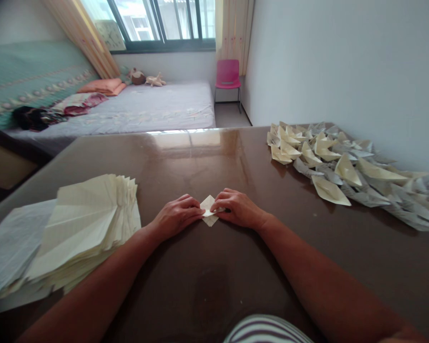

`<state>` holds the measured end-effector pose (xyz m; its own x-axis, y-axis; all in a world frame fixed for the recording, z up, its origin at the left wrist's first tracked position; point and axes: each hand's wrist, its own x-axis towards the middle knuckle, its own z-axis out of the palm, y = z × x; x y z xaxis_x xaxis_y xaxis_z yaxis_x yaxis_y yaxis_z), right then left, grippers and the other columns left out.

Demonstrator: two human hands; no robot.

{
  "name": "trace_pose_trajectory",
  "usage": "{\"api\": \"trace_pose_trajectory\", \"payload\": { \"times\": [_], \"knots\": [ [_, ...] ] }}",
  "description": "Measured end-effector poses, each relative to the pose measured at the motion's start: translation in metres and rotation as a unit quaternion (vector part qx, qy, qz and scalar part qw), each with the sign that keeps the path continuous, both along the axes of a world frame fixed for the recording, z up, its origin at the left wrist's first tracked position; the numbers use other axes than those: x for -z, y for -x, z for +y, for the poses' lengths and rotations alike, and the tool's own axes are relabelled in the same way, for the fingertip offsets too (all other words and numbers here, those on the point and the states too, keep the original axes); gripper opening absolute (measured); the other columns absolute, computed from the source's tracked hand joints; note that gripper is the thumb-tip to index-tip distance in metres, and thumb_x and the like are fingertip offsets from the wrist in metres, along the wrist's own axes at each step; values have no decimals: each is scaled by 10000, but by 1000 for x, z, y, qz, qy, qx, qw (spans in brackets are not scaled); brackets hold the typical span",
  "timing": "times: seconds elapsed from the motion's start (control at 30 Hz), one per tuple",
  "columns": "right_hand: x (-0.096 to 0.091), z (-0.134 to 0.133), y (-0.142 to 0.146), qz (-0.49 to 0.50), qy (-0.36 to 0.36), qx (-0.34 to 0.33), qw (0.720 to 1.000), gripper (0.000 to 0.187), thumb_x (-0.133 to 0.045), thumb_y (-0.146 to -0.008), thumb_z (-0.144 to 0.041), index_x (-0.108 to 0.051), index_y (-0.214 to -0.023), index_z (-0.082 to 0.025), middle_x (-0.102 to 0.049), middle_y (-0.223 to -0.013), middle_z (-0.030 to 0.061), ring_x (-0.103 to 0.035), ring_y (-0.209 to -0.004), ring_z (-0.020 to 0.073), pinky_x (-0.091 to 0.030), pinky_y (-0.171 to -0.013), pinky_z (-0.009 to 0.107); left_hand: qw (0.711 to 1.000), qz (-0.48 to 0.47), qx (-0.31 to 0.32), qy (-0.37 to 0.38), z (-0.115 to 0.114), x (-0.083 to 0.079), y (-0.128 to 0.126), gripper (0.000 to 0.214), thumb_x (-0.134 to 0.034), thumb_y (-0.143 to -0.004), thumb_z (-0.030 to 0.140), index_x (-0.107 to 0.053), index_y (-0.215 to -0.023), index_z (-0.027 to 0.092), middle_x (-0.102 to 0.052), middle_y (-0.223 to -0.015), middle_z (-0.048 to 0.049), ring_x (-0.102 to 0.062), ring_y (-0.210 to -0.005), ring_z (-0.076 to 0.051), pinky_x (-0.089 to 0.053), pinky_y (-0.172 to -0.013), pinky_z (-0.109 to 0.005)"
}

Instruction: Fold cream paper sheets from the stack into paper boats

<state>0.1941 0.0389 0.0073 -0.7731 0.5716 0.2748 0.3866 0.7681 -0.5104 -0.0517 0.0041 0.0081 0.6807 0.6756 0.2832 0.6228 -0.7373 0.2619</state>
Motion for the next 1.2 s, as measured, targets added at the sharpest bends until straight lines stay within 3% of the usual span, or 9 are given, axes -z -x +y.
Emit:
{"api": "trace_pose_trajectory", "payload": {
  "times": [0.17,0.43,0.67,0.87,1.03,1.2],
  "knots": [
    [0,1,-1,-6,15,4,1000,198,-542,-916,-323,-716,-919,-229,-685,-919,45,-580,-867,157,-458,-789,282,1000,-3,-19,22,-3,-1,-3,287,-431,-966,347,-697,-944,240,-665,-921,-26,-567,-870,-133,-470,-771,-232],
    [5,-10,12,-43,24,157,986,193,-492,-940,-311,-641,-875,-206,-664,-824,23,-571,-809,156,-414,-728,263,983,-44,-144,109,-3,4,-6,213,-487,-936,351,-678,-955,260,-686,-936,7,-588,-926,-160,-476,-785,-272],
    [8,-14,24,-81,-24,243,966,218,-476,-946,-376,-584,-857,-208,-648,-841,23,-580,-832,169,-371,-721,276,972,-11,-224,73,-9,2,-20,168,-454,-941,353,-581,-932,243,-661,-871,9,-581,-838,-165,-455,-676,-266],
    [7,-12,28,-96,-19,262,960,182,-503,-930,-385,-566,-923,-214,-642,-809,12,-574,-742,154,-352,-662,266,968,13,-242,62,-10,-2,-25,124,-465,-932,325,-523,-1017,256,-657,-839,6,-579,-855,-182,-441,-636,-264],
    [7,-11,28,-93,-20,250,964,168,-511,-925,-367,-559,-879,-212,-627,-844,11,-565,-759,144,-353,-662,254,967,55,-242,50,-11,-4,-29,156,-435,-945,341,-537,-1021,250,-637,-913,-24,-565,-910,-198,-457,-661,-269],
    [6,-11,25,-102,-38,227,968,186,-485,-940,-367,-589,-885,-222,-611,-885,10,-561,-767,139,-349,-657,251,973,75,-215,30,-13,-4,-26,225,-406,-960,305,-534,-1143,281,-584,-1019,-35,-533,-959,-191,-474,-673,-255]
  ]
}}
